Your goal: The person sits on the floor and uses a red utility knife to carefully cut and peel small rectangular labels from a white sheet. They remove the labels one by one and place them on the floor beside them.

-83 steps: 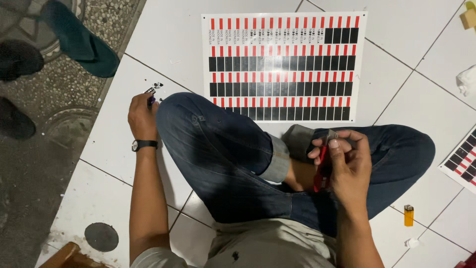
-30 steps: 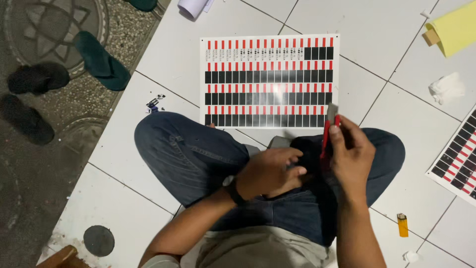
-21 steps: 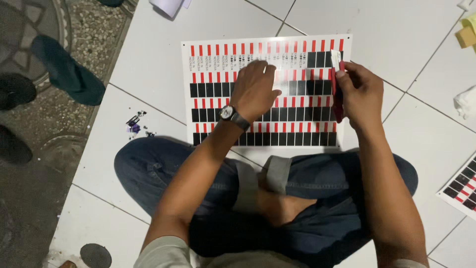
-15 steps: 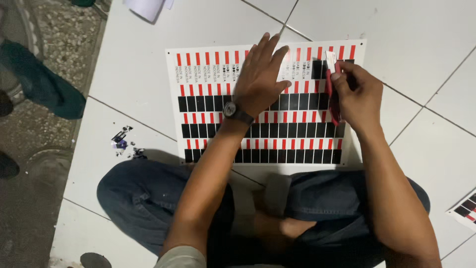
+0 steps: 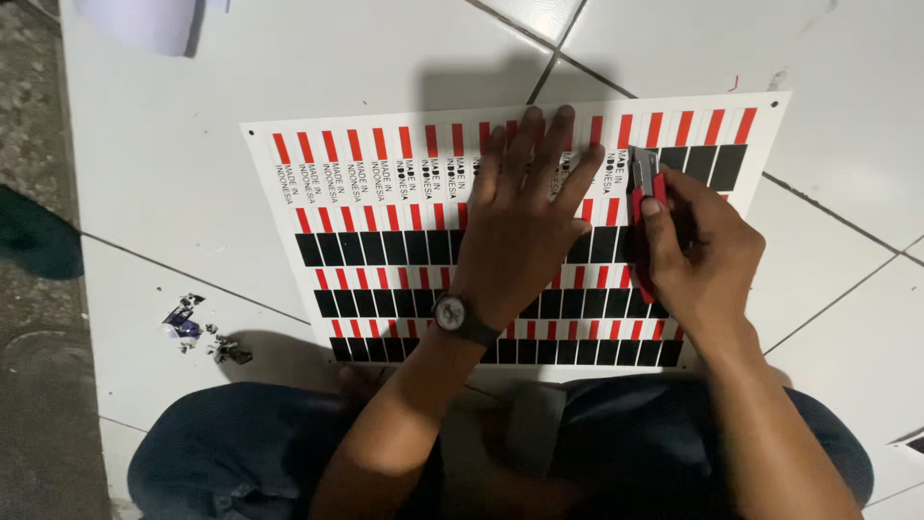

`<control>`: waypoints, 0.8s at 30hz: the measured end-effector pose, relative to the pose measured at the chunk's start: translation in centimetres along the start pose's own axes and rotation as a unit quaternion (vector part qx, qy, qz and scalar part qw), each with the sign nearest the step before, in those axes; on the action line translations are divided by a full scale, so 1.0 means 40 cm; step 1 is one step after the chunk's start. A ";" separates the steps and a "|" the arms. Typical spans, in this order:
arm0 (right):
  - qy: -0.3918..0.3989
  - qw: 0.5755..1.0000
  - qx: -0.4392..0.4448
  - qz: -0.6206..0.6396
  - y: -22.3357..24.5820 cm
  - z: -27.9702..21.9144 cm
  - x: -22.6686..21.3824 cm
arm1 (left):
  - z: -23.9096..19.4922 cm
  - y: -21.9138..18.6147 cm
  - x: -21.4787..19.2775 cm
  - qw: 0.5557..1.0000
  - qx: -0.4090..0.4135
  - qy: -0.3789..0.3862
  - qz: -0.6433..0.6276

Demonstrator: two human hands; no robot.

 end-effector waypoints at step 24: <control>-0.030 0.999 0.040 -0.010 -0.019 -0.029 0.041 | 0.017 -0.001 -0.028 1.000 -0.007 0.018 -0.016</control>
Point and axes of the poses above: each hand's wrist, its own z-axis towards the middle knuckle, its own x-axis out of the palm, y = z × x, the point moved 6 cm from there along z, towards the middle knuckle, and after that the axes turned 4 degrees about y, right-handed, at the moved point
